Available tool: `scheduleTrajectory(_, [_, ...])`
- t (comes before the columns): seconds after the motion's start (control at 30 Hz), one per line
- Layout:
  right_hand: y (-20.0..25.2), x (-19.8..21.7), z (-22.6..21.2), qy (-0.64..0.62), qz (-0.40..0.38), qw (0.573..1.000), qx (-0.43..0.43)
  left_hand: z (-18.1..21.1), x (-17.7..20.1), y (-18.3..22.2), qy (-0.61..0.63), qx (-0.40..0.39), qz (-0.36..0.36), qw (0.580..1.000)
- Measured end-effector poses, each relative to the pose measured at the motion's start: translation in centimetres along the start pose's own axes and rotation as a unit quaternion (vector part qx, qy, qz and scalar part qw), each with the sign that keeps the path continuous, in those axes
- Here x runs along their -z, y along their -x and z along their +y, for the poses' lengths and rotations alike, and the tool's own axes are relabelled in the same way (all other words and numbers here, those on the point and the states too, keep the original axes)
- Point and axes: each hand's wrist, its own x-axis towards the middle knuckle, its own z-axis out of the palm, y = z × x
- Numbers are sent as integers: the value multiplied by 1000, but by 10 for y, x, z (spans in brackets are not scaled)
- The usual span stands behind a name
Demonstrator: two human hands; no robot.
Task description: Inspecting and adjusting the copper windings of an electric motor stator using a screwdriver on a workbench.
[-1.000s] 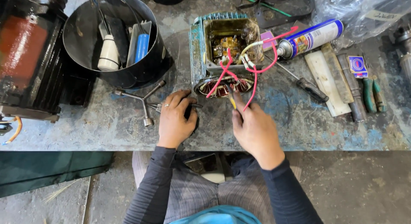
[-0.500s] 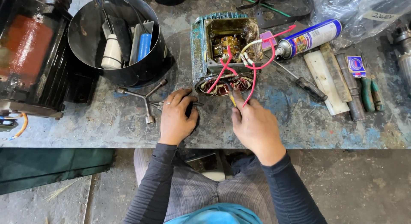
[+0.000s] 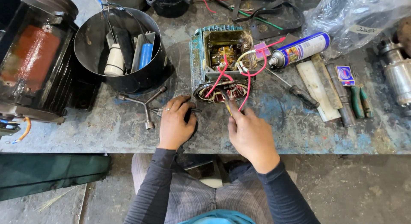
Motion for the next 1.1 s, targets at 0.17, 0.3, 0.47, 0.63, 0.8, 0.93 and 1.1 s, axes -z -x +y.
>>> scheduleTrajectory(0.17, [-22, -22, 13, -7, 32, 999, 12, 0, 0, 1, -1, 0, -1, 1000])
scheduleTrajectory(0.3, [-5, -2, 1, -16, 10, 1000, -5, 3, 3, 0, -1, 1, 2, 1000])
scheduleTrajectory(0.47, [-12, -2, -2, -8, 1, 1000, -9, 3, 1, -1, -9, 1, 3, 1000])
scheduleTrajectory(0.63, [-28, -12, 4, 1, 22, 1000, 11, 0, 1, 2, -8, -5, 0, 1000])
scheduleTrajectory(0.8, [-3, -3, 1, 21, 23, 999, 26, 1, 2, 1, -16, -2, -1, 1000])
scheduleTrajectory(0.93, [-16, -4, 2, -1, 25, 1000, 16, 0, 2, 1, -20, -9, -3, 1000])
scheduleTrajectory(1.1, [-14, -1, 3, 20, 26, 999, 28, -1, 1, 0, -16, -9, -3, 1000])
